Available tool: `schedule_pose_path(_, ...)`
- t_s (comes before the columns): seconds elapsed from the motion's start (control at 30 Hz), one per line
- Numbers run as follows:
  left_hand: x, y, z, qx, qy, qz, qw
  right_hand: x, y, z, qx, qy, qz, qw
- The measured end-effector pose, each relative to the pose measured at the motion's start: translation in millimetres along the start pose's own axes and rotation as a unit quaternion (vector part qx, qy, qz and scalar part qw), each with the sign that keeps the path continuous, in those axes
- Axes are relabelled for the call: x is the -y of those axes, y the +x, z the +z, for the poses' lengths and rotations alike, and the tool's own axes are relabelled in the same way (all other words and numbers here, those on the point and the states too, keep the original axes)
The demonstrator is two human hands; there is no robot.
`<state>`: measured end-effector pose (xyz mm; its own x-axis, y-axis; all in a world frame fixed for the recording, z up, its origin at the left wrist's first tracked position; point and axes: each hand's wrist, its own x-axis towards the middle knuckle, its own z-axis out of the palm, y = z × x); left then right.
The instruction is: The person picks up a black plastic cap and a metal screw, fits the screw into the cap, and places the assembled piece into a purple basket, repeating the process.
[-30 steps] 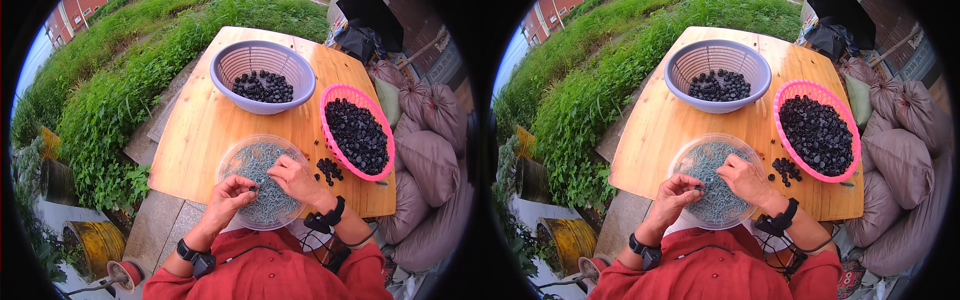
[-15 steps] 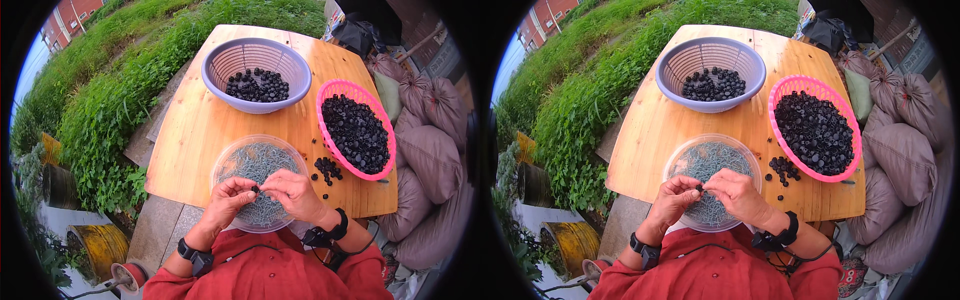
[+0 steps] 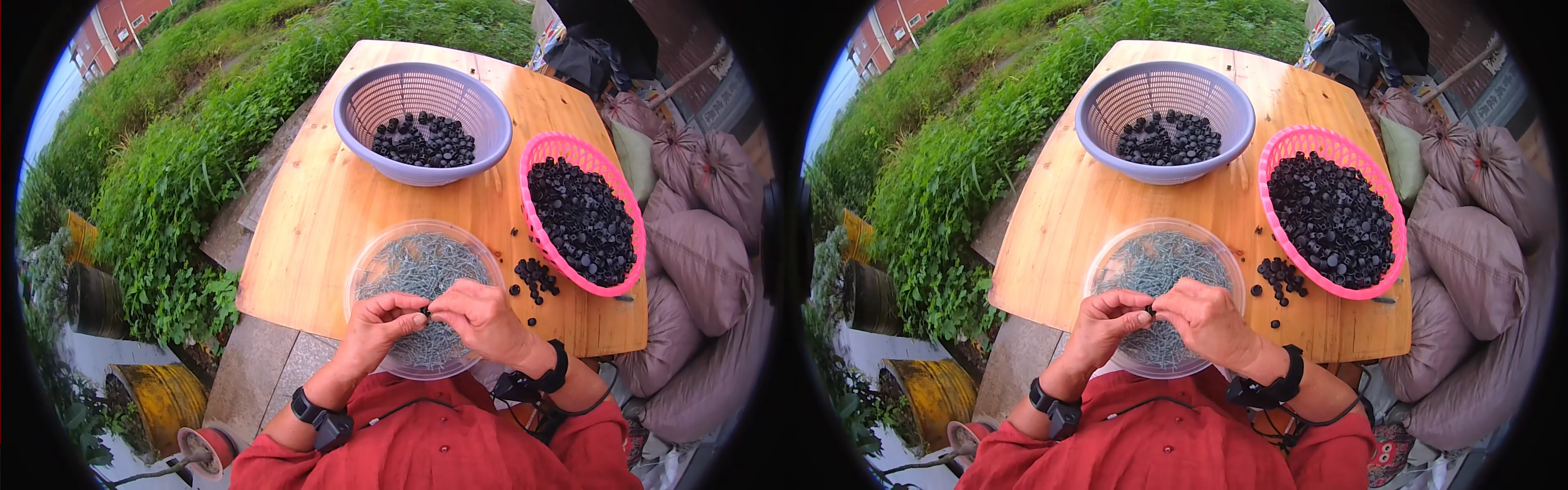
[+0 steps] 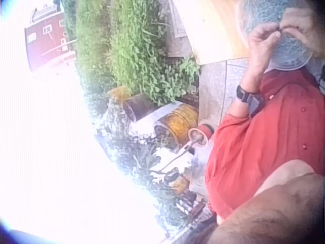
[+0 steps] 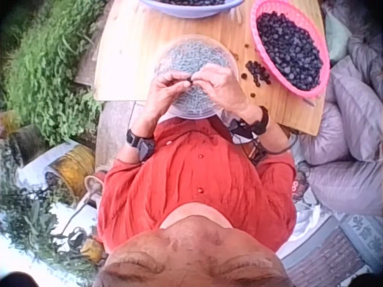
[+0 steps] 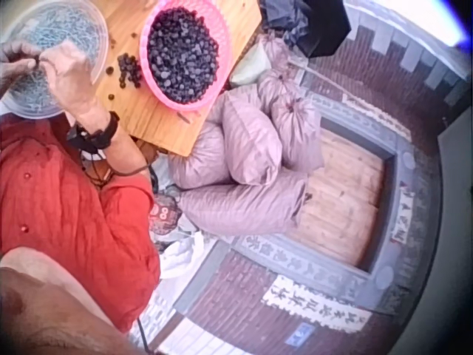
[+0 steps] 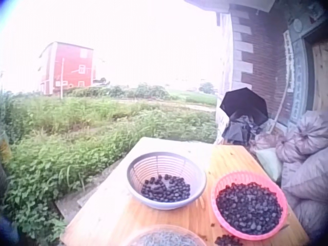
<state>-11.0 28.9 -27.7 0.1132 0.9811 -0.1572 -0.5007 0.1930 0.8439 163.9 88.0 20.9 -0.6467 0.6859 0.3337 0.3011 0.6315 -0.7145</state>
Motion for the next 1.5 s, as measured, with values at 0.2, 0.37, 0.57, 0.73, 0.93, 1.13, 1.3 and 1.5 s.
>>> schedule_pose_path(0.2, -3, -2, 0, 0.039, 0.068, 0.037, 0.996, 5, 3, -3, 0.040, -0.049, -0.053, 0.997)
schedule_pose_path(0.37, -11, -4, 7, 0.024, -0.037, -0.026, 0.999, 3, -1, 0, 0.029, 0.102, 0.099, 0.989)
schedule_pose_path(0.57, -3, -4, 3, 0.027, -0.009, -0.010, 1.000, 5, -8, -1, 0.017, 0.115, 0.145, 0.983)
schedule_pose_path(0.73, -8, -5, 9, 0.006, 0.025, -0.003, 1.000, 3, -7, 2, -0.031, 0.099, 0.087, 0.991)
schedule_pose_path(0.93, -6, -6, 11, 0.021, -0.027, -0.009, 0.999, 2, -14, 0, -0.023, 0.166, 0.130, 0.977)
schedule_pose_path(1.13, -5, -6, 6, -0.012, -0.075, -0.006, 0.997, -21, -30, -51, -0.174, -0.104, 0.111, 0.973)
schedule_pose_path(1.3, -7, -2, 7, -0.017, -0.107, -0.024, 0.994, -35, -64, -65, -0.073, -0.262, 0.150, 0.951)
schedule_pose_path(1.5, -6, -4, 10, -0.016, -0.100, -0.028, 0.994, -50, -62, -53, -0.013, -0.271, 0.189, 0.944)
